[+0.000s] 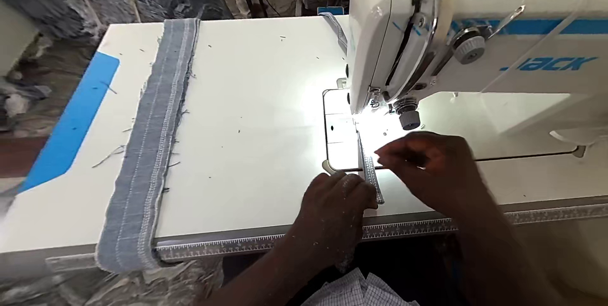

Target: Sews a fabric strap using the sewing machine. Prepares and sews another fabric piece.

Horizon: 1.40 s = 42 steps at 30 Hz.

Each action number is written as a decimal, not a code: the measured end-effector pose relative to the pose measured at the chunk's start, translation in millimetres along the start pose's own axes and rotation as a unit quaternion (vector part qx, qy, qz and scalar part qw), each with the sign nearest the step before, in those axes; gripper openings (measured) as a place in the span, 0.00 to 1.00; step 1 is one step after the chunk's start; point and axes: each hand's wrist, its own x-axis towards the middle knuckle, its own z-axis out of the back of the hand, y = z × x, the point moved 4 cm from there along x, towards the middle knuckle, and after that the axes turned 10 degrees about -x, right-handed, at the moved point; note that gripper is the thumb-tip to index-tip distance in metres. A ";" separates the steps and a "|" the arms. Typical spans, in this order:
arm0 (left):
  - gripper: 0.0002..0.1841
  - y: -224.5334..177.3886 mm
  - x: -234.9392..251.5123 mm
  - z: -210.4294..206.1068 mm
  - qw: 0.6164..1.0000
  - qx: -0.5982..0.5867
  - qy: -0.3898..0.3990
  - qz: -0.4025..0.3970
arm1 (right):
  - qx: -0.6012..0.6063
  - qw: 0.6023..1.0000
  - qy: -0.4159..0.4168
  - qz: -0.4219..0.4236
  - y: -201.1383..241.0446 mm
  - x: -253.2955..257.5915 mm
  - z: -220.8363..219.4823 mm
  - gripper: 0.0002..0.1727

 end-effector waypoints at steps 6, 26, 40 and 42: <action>0.07 3.3 -8.1 -13.7 0.999 0.006 -0.013 -0.039 | -0.183 0.975 -0.040 -0.120 6.4 32.5 -47.8 0.16; 0.17 51.2 28.0 -0.2 0.993 0.081 0.086 -0.003 | -0.198 0.978 -0.048 0.048 -22.8 30.5 -54.5 0.15; 0.17 67.9 40.1 -1.7 0.992 0.115 -0.010 -0.046 | -0.211 0.963 0.022 0.167 -54.6 51.8 -40.9 0.22; 0.17 67.5 39.6 -2.0 0.992 0.114 -0.010 -0.048 | -0.238 0.952 0.027 0.193 -51.9 47.2 -35.9 0.23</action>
